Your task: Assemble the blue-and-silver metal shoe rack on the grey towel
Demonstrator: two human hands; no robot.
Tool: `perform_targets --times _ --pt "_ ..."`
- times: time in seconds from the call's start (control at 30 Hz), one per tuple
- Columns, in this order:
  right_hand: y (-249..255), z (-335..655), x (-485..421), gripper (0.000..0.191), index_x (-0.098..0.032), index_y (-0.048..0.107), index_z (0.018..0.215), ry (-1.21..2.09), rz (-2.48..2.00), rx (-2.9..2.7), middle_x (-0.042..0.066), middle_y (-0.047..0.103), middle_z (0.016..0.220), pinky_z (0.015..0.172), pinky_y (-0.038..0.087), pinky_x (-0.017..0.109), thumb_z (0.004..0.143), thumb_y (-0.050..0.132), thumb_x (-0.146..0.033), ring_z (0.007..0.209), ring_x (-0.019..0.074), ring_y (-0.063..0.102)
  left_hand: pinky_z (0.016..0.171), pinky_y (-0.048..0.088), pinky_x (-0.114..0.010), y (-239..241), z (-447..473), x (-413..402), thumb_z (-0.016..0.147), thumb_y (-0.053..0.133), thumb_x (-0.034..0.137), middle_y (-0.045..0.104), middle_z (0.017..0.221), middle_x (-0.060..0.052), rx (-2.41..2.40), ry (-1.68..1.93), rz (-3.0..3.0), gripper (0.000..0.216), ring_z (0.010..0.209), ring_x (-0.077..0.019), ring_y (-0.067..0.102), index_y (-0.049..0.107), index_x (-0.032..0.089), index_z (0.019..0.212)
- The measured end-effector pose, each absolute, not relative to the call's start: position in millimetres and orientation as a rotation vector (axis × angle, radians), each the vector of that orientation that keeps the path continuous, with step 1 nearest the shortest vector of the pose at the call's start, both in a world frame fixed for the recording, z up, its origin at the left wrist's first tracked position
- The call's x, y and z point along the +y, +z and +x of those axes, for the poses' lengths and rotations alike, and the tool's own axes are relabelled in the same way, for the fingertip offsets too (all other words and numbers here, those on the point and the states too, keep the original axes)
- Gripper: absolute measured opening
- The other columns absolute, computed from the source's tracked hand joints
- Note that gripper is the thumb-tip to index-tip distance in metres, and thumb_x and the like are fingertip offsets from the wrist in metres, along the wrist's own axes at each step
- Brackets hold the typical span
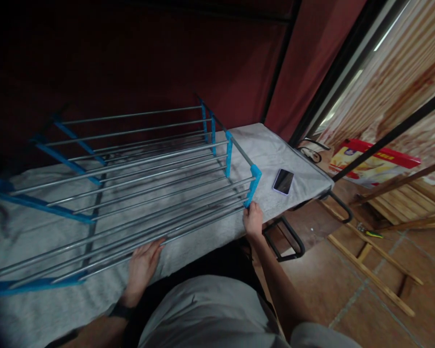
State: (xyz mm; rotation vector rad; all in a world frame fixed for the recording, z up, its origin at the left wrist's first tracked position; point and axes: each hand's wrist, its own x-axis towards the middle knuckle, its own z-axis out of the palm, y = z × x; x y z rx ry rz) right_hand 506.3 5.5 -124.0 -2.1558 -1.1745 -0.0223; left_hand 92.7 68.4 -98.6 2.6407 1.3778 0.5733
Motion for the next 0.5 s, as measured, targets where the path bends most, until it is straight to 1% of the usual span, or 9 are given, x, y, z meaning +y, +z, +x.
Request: perform_targets --times 0.1,0.2,0.33,0.5 --pt "-124.7 506.7 6.9 0.014 -0.018 0.056 0.098 -0.033 -2.177 -1.174 0.009 0.057 0.094 0.08 0.044 0.037 0.089 0.047 -0.023 0.084 0.0226 0.053 0.083 0.046 -0.038 -100.1 92.5 68.4 0.098 0.037 0.037 0.074 0.107 -0.007 1.393 0.579 2.647 0.038 0.095 -0.0251 0.067 0.068 0.023 0.117" --pt "-125.7 507.0 6.9 0.013 -0.019 0.054 0.098 -0.024 -2.198 -1.174 0.008 0.056 0.094 0.076 0.044 0.035 0.091 0.047 -0.026 0.08 0.0214 0.053 0.081 0.046 -0.037 -102.5 92.1 70.4 0.099 0.037 0.038 0.075 0.104 -0.007 1.435 0.564 2.634 0.039 0.092 -0.0246 0.068 0.069 0.022 0.115" --pt "-125.0 505.5 8.9 0.015 -0.018 0.053 0.1 -0.012 -2.232 -1.167 0.009 0.056 0.096 0.076 0.044 0.034 0.091 0.049 -0.03 0.082 0.0222 0.053 0.08 0.045 -0.037 -104.1 92.2 71.4 0.1 0.036 0.038 0.075 0.105 -0.007 1.428 0.527 2.646 0.042 0.091 -0.024 0.068 0.069 0.02 0.118" --pt "-123.3 503.6 10.6 0.014 -0.019 0.052 0.098 0.022 -2.211 -1.142 0.009 0.055 0.095 0.076 0.045 0.035 0.09 0.051 -0.03 0.081 0.0224 0.054 0.08 0.044 -0.036 -104.5 91.1 69.2 0.101 0.037 0.038 0.074 0.108 -0.007 1.388 0.597 2.69 0.04 0.092 -0.0242 0.068 0.068 0.02 0.118"
